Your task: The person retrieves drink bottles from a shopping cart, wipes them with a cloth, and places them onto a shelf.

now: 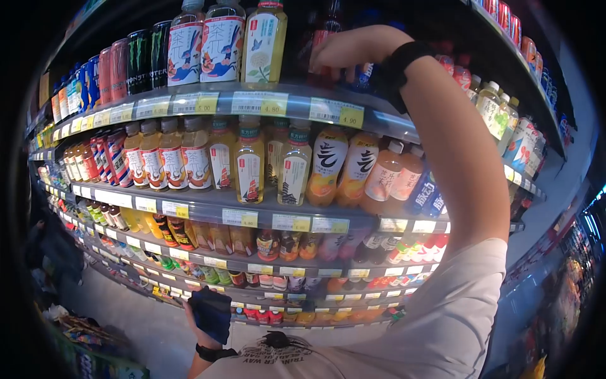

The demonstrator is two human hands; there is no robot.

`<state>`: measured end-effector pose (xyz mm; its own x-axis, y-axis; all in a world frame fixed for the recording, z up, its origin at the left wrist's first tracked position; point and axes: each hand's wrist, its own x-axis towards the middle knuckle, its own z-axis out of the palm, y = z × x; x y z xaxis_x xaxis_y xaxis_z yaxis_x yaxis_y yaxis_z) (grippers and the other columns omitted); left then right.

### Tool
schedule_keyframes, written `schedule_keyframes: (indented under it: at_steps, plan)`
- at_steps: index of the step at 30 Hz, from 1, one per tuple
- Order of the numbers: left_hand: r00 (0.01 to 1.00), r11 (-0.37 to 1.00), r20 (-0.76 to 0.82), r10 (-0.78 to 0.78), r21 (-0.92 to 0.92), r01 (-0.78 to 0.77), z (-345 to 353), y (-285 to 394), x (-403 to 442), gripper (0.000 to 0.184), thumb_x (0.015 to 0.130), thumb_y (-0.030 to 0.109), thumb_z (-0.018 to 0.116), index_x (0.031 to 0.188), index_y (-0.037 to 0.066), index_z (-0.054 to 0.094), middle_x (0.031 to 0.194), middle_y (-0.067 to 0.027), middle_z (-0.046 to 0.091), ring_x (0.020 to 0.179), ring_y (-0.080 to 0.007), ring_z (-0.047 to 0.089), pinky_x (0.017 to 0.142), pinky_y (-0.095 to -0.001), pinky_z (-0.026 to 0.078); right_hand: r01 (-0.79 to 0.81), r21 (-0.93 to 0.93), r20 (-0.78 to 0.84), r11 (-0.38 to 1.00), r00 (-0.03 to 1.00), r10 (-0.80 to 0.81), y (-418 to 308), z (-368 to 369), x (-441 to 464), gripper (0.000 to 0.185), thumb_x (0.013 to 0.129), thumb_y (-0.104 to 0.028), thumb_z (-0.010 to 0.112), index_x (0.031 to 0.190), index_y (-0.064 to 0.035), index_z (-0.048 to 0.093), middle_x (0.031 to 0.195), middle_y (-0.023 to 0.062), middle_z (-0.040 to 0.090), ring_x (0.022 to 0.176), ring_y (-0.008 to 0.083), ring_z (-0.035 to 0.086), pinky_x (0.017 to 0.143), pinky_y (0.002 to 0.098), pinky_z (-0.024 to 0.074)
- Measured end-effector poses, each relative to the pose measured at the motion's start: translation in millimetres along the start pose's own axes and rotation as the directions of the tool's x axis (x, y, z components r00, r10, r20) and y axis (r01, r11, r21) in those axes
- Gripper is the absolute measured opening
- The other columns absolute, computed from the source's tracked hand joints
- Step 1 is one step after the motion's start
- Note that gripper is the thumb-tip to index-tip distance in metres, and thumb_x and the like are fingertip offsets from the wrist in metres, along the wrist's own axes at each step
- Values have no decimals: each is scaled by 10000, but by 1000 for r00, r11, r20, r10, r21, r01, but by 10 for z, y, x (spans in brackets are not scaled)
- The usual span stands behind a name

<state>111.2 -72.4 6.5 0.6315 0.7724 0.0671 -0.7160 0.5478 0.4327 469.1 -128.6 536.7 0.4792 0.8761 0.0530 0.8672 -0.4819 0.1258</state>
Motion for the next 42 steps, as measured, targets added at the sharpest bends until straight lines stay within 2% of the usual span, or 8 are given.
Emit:
schedule_keyframes:
  at_steps: [5,11,14,21,26,29,34,42]
  plan:
    - [995,999,99,-5,-47,10,14,-40,51,591,1031,601,346,1379,150,501,1249,-119,609,1142,-276,596,991,-450,499,-117,-148,139,982,981,138,-72,-31,164,529,917,-361,547,1415,-185,576,1301,113,635,969,226,669,800,407,545]
    - [999,998,-29,42,-44,-43,-18,-11,76,645,1028,618,318,1401,115,474,1280,-112,598,1134,-280,596,957,-447,510,-190,-56,118,980,974,195,1,-119,375,619,901,-372,565,1488,-191,488,1449,173,536,1100,280,669,833,404,558]
    - [989,992,-86,124,-22,-126,67,29,96,609,1005,647,347,1400,208,498,1273,-98,598,1045,-322,640,765,-505,576,-244,27,187,969,954,235,13,-130,522,676,914,-396,574,1530,-171,412,1405,264,548,1136,342,649,905,438,538]
    - [982,983,-75,175,-44,-179,35,57,59,591,1022,614,327,1420,202,476,1290,-113,593,1043,-318,645,766,-496,591,-269,-50,263,962,925,273,-102,-177,586,777,932,-445,584,1568,-100,300,1219,357,625,1177,425,614,1035,477,458]
    - [976,980,-97,197,0,-198,75,44,31,611,1018,627,324,1426,197,467,1296,-110,593,1052,-318,648,767,-500,591,-191,-172,324,966,916,238,26,-191,856,723,923,-343,608,1550,-99,342,1420,322,500,1099,417,658,1016,486,478]
    - [971,974,-94,219,-39,-224,-13,47,59,629,1010,640,329,1425,189,472,1298,-104,599,1062,-317,648,764,-504,588,-161,-45,388,986,907,166,379,-222,1345,559,917,-308,663,1406,-64,545,1461,210,509,1051,289,692,925,455,536]
    - [966,966,-96,242,-67,-249,-55,114,103,638,1004,645,336,1410,180,498,1297,-97,609,1072,-325,644,774,-519,579,-264,-113,288,958,914,285,370,-274,1382,479,905,-344,686,1308,-90,637,1252,233,647,991,301,696,912,462,519]
    - [979,963,13,202,-182,-197,136,381,87,608,1008,609,364,1376,155,531,1266,-104,605,1091,-336,622,791,-528,565,-211,-134,369,968,896,247,42,-210,1130,518,943,-216,635,1429,-89,512,1422,185,548,911,276,684,723,407,580]
